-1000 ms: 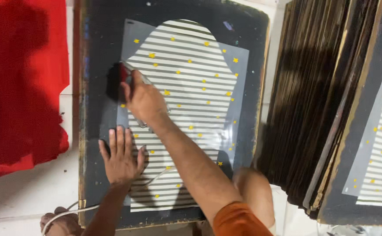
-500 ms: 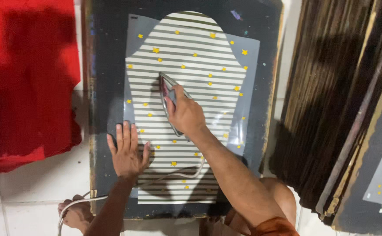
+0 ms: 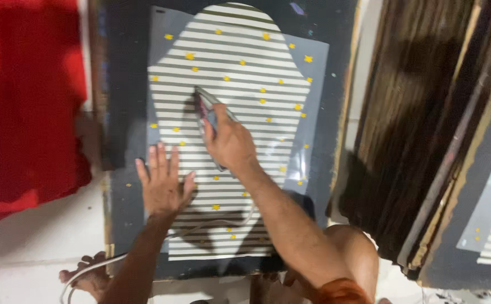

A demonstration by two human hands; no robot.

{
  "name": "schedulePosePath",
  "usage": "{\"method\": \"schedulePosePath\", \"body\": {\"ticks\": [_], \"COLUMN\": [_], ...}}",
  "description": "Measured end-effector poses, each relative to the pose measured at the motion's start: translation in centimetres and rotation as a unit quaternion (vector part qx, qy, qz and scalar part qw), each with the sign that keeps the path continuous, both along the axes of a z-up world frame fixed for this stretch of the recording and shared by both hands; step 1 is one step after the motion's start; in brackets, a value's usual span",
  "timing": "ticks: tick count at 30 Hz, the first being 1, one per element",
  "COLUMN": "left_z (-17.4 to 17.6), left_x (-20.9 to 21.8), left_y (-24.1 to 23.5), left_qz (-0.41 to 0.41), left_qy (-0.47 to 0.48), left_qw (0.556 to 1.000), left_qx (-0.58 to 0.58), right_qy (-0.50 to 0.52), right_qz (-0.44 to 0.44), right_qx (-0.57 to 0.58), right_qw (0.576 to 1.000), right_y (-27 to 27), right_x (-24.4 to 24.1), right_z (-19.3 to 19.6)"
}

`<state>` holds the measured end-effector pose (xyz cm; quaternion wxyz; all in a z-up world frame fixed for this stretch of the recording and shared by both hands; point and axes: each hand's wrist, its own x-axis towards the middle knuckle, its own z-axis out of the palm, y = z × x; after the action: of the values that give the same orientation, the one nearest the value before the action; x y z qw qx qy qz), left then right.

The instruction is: The person irons a striped shirt with yellow stars that is laid out on a flat board. They use an electric iron to press the fabric, moving it back and forth across the shirt. The person also adjusts the shirt and the board during the process.

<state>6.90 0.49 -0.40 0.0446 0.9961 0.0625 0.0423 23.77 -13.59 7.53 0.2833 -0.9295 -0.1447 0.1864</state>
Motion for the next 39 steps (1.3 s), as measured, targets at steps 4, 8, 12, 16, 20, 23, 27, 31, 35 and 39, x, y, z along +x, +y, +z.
{"method": "schedulePosePath", "body": {"ticks": [4, 8, 12, 16, 20, 23, 27, 31, 35, 39], "left_z": [-0.2, -0.7, -1.4, -0.8, -0.5, -0.3, -1.3, 1.3, -0.4, 4.3], "left_x": [-0.5, 0.6, 0.2, 0.2, 0.1, 0.6, -0.4, -3.8, -15.8, -22.5], "left_y": [-0.3, -0.7, -0.9, -1.1, -1.3, -1.1, 0.1, 1.6, -1.1, 2.6], "left_qz": [-0.019, -0.046, -0.019, -0.038, -0.042, -0.036, -0.001, 0.005, -0.261, 0.195], "left_qy": [0.052, -0.026, -0.006, -0.004, -0.034, -0.044, -0.019, -0.008, 0.090, 0.078], "left_qw": [0.997, 0.999, 0.999, 0.999, 0.998, 0.998, 0.990, 0.950, 0.940, 0.977], "left_qx": [-0.046, 0.000, -0.046, -0.030, -0.017, -0.019, -0.136, -0.314, -0.202, -0.033], "right_qy": [-0.012, 0.010, 0.030, 0.042, 0.052, 0.058, 0.074, 0.068, 0.045, 0.018], "right_qz": [-0.017, -0.013, -0.003, -0.008, -0.013, -0.016, -0.016, -0.019, -0.028, -0.031], "right_qx": [-0.015, 0.050, 0.071, 0.063, 0.046, 0.025, 0.025, 0.011, 0.019, 0.029], "right_qw": [1.000, 0.999, 0.997, 0.997, 0.998, 0.998, 0.997, 0.997, 0.998, 0.999], "right_y": [-0.7, -1.5, -1.7, -2.2, -5.4, -6.9, -6.9, -6.6, -6.4, -6.3], "right_x": [-0.4, 0.2, 0.1, -0.3, -2.1, -3.0, -3.5, -3.6, -3.5, -3.5], "right_z": [0.6, 1.3, 0.7, 0.8, 3.3, 2.0, 0.8, 0.3, 0.2, 0.4]}}
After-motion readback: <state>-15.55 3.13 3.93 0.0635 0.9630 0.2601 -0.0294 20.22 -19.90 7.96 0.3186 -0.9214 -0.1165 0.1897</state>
